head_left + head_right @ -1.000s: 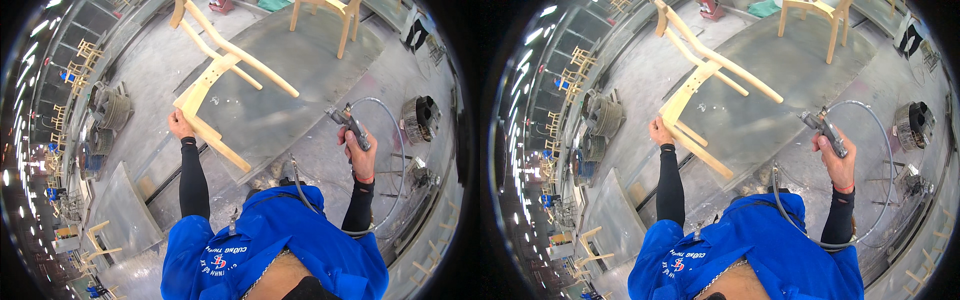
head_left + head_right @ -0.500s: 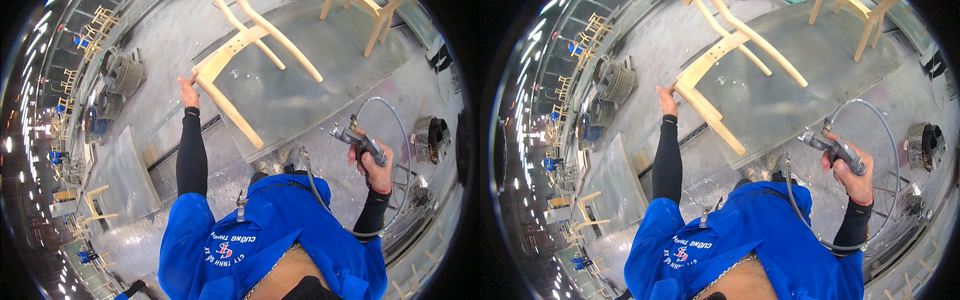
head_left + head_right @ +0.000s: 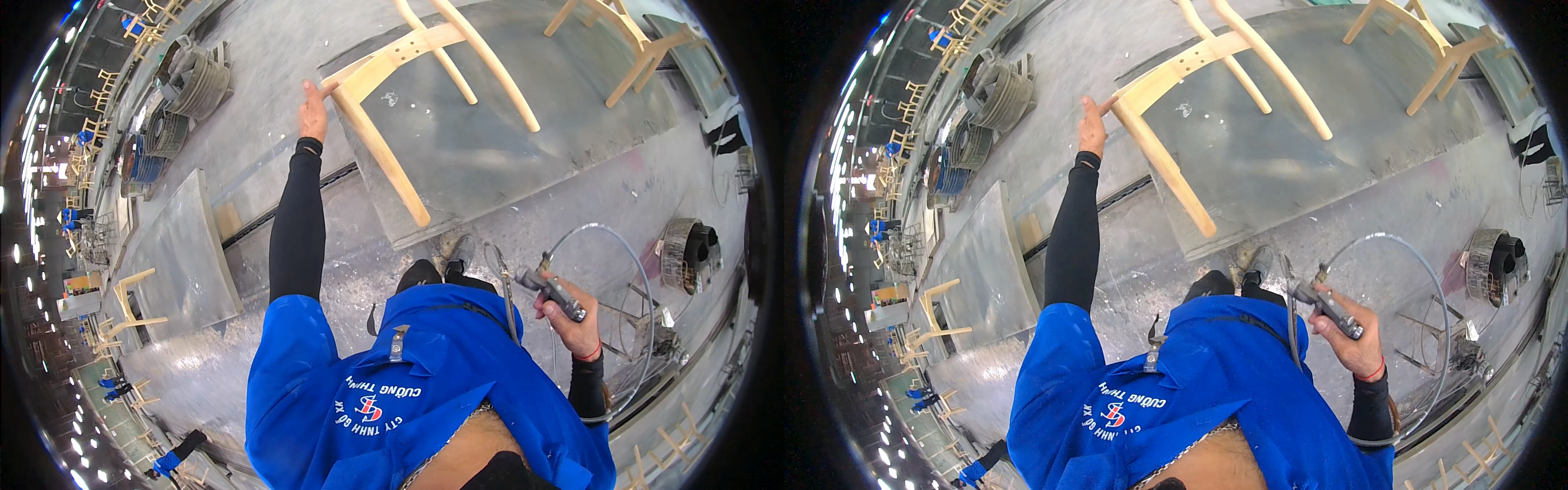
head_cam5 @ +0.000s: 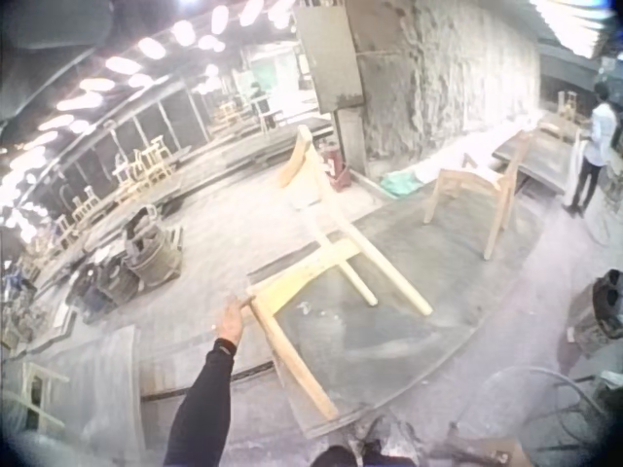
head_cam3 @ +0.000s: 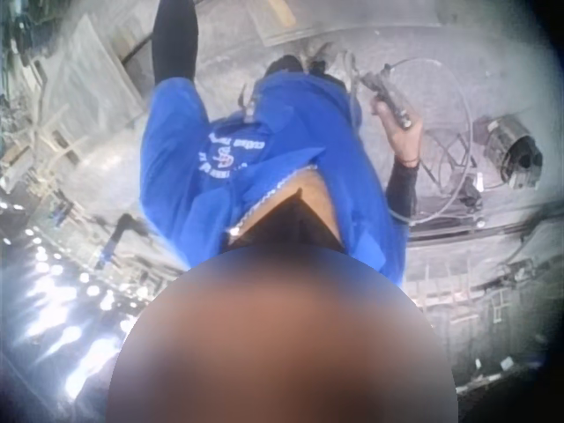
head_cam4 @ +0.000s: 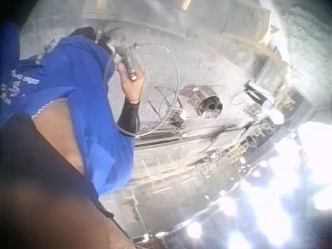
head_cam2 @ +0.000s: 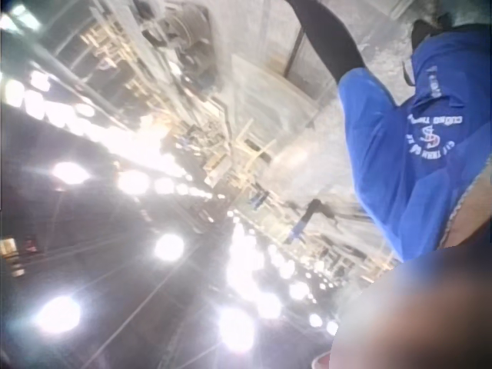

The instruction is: The person uses a spray gun to apply a finish to wooden chair frames. They hold each chair with one hand and spray all sides, then place the finished chair on the floor and pick up the next one.

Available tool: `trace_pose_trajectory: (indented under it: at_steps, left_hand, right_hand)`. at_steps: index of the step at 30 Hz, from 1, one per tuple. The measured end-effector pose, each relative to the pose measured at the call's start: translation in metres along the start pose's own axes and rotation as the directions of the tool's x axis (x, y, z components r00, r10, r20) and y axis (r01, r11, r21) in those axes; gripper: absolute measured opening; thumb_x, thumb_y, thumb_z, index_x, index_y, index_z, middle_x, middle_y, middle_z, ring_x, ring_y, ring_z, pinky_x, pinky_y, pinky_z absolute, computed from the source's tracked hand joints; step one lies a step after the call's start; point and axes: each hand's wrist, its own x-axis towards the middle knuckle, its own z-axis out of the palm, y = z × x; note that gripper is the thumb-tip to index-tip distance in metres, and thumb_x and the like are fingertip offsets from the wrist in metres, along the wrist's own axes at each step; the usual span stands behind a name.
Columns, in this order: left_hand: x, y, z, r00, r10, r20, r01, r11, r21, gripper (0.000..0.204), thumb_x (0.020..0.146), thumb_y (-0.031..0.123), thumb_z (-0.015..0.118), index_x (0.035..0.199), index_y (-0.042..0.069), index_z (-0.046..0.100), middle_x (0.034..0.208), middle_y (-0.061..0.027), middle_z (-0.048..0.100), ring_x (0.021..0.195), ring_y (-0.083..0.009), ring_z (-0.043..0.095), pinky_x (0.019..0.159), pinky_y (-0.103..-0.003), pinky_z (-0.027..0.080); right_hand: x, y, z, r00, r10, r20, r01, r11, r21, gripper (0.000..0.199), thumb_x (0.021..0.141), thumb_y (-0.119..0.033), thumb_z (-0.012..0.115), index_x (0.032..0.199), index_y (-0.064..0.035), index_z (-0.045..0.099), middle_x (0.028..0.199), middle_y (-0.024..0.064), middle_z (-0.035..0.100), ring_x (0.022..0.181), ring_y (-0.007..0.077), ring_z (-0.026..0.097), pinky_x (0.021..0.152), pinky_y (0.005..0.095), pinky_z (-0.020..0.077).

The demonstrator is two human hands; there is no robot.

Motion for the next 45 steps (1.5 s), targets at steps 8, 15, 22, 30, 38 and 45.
trace_pose_trajectory:
  at_steps: [8,15,22,30,38,45]
  left_hand:
    - [0.007,-0.004,0.003,0.963,0.264,0.051,-0.267,0.962,0.065,0.054,0.101,0.049,0.054,0.117,0.002,0.075,0.104,-0.0214,0.076,0.104,-0.0280,0.071,0.096,-0.036,0.050]
    - [0.001,-0.002,0.004,0.955,0.293,0.036,-0.294,0.956,0.004,0.044,0.098,0.035,0.066,0.117,-0.004,0.073,0.109,-0.0192,0.076,0.106,-0.0235,0.070,0.095,-0.035,0.051]
    - [0.013,0.007,0.006,0.968,0.243,0.065,-0.247,0.968,0.054,0.044,0.099,0.037,0.065,0.119,-0.002,0.073,0.110,-0.0173,0.076,0.105,-0.0205,0.069,0.096,-0.033,0.050]
    - [0.028,0.036,0.016,0.962,0.257,0.094,-0.264,0.962,0.072,0.043,0.100,0.034,0.065,0.118,-0.004,0.072,0.110,-0.0178,0.076,0.105,-0.0210,0.069,0.096,-0.034,0.050]
    - [0.033,0.043,0.028,0.973,0.212,0.095,-0.220,0.971,0.089,0.043,0.100,0.033,0.064,0.117,-0.006,0.072,0.112,-0.0224,0.075,0.108,-0.0271,0.070,0.098,-0.038,0.050]
    - [0.032,0.056,0.030,0.952,0.282,0.119,-0.303,0.927,0.222,0.042,0.100,0.031,0.063,0.115,-0.007,0.072,0.110,-0.0241,0.074,0.106,-0.0299,0.071,0.096,-0.039,0.051]
  right_hand:
    - [0.091,0.029,0.032,0.967,-0.134,-0.217,0.118,0.989,-0.086,0.048,0.093,-0.016,0.074,0.135,0.0036,0.062,0.093,0.0078,0.071,0.081,0.0148,0.066,0.073,0.0281,0.0519]
    - [0.209,0.089,0.028,0.834,-0.419,-0.359,0.101,0.756,-0.647,0.044,0.090,-0.017,0.076,0.129,-0.0002,0.066,0.109,0.0241,0.073,0.101,0.0354,0.073,0.084,0.0373,0.0557]
    - [0.298,0.049,0.048,0.778,-0.463,-0.424,0.270,0.857,-0.440,0.043,0.090,-0.019,0.076,0.128,-0.0026,0.068,0.104,0.0229,0.074,0.098,0.0339,0.074,0.083,0.0377,0.0556]
    - [0.356,0.099,-0.010,0.824,-0.351,-0.444,0.023,0.805,-0.593,0.044,0.089,-0.029,0.074,0.127,-0.0073,0.068,0.104,0.0234,0.073,0.100,0.0428,0.069,0.085,0.0458,0.0542]
    - [0.292,0.093,-0.051,0.906,-0.171,-0.387,-0.054,0.861,-0.506,0.035,0.091,-0.031,0.074,0.117,-0.0060,0.072,0.094,0.0174,0.075,0.085,0.0338,0.073,0.078,0.0396,0.0579]
    - [0.280,0.040,-0.014,0.988,-0.005,-0.154,0.013,0.999,0.051,0.036,0.096,-0.036,0.072,0.112,-0.0035,0.074,0.081,0.0000,0.067,0.072,0.0077,0.061,0.061,0.0258,0.0538]
